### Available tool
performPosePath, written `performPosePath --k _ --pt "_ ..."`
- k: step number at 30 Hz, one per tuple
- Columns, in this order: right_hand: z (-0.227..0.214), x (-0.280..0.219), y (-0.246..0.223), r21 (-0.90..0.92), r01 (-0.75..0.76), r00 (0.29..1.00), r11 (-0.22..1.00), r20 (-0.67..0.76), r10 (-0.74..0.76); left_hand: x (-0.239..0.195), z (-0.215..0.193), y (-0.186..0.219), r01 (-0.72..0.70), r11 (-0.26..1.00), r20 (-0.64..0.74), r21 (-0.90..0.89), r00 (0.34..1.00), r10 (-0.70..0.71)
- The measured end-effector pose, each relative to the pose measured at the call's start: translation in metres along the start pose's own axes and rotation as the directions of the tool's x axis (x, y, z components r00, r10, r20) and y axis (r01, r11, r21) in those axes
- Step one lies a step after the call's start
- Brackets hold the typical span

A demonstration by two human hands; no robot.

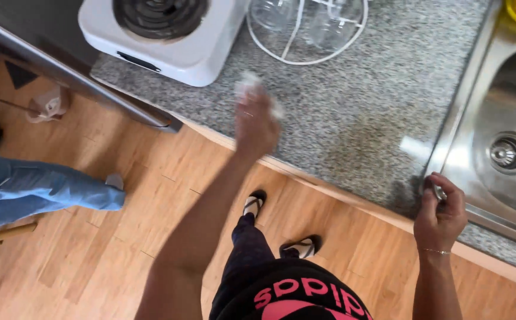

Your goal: Cleaning a kitchen counter and sink by wiping with a cloth and sponge and rinsing the cloth.

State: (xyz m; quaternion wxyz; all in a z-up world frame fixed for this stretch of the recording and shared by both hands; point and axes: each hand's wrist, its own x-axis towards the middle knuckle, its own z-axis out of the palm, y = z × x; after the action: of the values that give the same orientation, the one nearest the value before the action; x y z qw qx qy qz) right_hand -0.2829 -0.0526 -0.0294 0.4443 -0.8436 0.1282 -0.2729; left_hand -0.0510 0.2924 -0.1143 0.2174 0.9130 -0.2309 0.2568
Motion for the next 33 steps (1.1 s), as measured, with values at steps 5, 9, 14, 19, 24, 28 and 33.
performPosePath --k 5,9,14,19,24,28,33 --pt "0.103 0.018 -0.068 0.006 0.209 0.962 0.978 0.177 -0.207 -0.038 -0.074 0.019 -0.114 0.991 0.252 -0.072 0.959 0.129" --pt "0.207 0.017 -0.119 0.078 0.307 0.857 0.949 0.412 -0.311 -0.058 -0.088 -0.073 -0.018 0.999 0.057 -0.041 0.998 0.020" --pt "0.281 0.025 -0.167 0.106 0.306 0.788 0.946 0.530 -0.314 -0.059 -0.093 -0.232 0.062 0.998 -0.151 0.021 0.987 -0.058" --pt "0.299 0.028 -0.160 -0.012 0.299 0.798 0.954 0.551 -0.243 -0.039 -0.138 -0.321 0.090 0.994 -0.158 -0.065 0.982 -0.099" --pt "0.269 0.027 -0.145 -0.110 0.182 0.893 0.977 0.433 -0.118 -0.044 -0.127 -0.207 0.079 0.997 -0.060 0.017 0.995 -0.078" --pt "0.227 0.023 -0.128 -0.214 0.103 0.950 0.971 0.311 -0.033 -0.021 -0.094 -0.069 0.005 0.916 0.239 -0.401 0.966 0.099" --pt "0.164 0.010 -0.099 -0.212 -0.041 0.998 0.976 0.035 0.050 0.064 -0.016 0.043 -0.317 0.897 0.323 -0.307 0.852 0.411"
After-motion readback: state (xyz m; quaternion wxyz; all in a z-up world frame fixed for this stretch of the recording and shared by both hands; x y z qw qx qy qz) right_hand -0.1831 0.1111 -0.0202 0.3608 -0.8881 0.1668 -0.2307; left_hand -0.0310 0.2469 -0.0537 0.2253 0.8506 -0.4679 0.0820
